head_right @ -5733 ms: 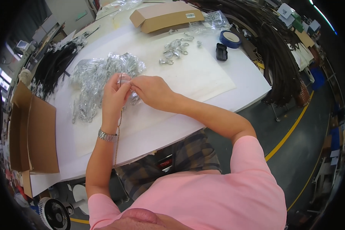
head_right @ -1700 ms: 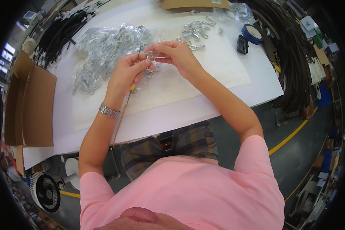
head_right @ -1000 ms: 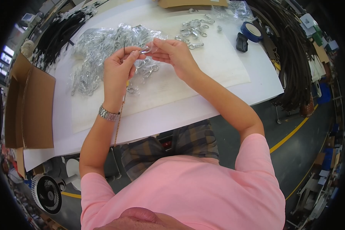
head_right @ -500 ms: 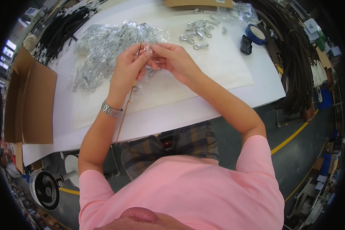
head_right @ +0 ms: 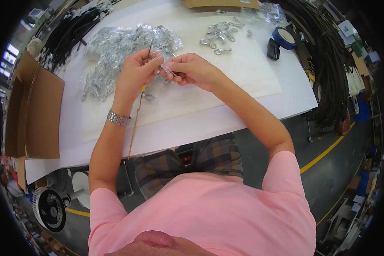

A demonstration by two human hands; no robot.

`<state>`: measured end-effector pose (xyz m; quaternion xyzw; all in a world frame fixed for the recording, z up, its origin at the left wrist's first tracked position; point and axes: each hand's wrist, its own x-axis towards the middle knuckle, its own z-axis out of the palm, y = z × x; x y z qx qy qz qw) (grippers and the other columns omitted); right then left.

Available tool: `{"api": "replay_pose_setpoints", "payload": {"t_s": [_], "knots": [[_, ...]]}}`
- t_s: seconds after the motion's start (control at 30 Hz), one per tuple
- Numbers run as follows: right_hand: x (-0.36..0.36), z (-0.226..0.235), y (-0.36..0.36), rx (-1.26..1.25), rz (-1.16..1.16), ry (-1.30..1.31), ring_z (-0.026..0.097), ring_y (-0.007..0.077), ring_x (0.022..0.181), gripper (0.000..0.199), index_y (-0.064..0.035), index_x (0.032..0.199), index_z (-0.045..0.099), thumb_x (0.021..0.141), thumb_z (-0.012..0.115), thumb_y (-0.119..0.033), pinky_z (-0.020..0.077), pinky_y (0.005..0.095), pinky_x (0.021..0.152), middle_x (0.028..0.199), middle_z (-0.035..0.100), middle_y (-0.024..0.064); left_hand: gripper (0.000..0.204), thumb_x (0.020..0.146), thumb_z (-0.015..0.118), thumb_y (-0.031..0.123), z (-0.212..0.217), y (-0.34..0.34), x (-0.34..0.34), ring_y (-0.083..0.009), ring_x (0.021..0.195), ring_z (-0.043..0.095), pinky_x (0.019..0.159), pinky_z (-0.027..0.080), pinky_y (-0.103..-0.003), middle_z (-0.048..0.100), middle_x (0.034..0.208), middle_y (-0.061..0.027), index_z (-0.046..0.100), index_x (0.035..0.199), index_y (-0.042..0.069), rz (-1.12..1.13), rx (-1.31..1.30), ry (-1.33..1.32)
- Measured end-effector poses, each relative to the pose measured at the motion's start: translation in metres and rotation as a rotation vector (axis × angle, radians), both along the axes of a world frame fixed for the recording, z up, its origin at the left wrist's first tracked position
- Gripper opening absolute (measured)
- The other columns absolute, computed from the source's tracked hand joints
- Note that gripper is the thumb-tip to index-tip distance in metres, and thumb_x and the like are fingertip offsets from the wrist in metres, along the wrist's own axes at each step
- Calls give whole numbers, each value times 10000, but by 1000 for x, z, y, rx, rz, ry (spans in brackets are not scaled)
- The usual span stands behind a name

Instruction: Assembling small metal rings and clips by hand on a workshop table.

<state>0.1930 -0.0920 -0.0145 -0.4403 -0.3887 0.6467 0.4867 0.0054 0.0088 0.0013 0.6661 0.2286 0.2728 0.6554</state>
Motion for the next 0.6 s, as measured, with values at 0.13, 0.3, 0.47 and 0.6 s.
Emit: {"api": "replay_pose_setpoints", "payload": {"t_s": [0.13, 0.3, 0.47, 0.6], "knots": [[4, -4, 1, 84, -47, -171, 501, 36, 596, 228, -24, 1017, 699, 1054, 613, -232, 362, 201, 540, 847, 670, 2, 173, 978, 707, 191, 1, -4, 3, -7, 514, 428, 436, 282, -195, 589, 691, 27, 654, 939, 31, 25, 40, 52], [0, 2, -1, 41, -94, -229, 495, 33, 591, 218, -32, 1013, 692, 1055, 616, -232, 356, 202, 530, 873, 696, 23, 196, 962, 720, 199, -1, 0, 2, -14, 525, 463, 441, 307, -199, 590, 666, 21, 638, 890, 37, -3, 103, 71], [3, -2, 2, 126, -126, -155, 534, 47, 649, 215, -21, 1059, 694, 1031, 636, -225, 400, 210, 553, 835, 708, 36, 192, 944, 724, 180, -2, -4, 4, -10, 512, 457, 443, 309, -195, 577, 630, 29, 616, 859, 45, 26, 87, 56], [-11, 8, -3, 158, -144, -290, 544, 59, 668, 215, -12, 1018, 708, 1025, 638, -215, 409, 249, 567, 806, 702, 34, 123, 965, 688, 122, -3, -7, 3, -1, 492, 407, 429, 272, -191, 579, 686, 33, 615, 911, 39, 125, 96, 61]]}}
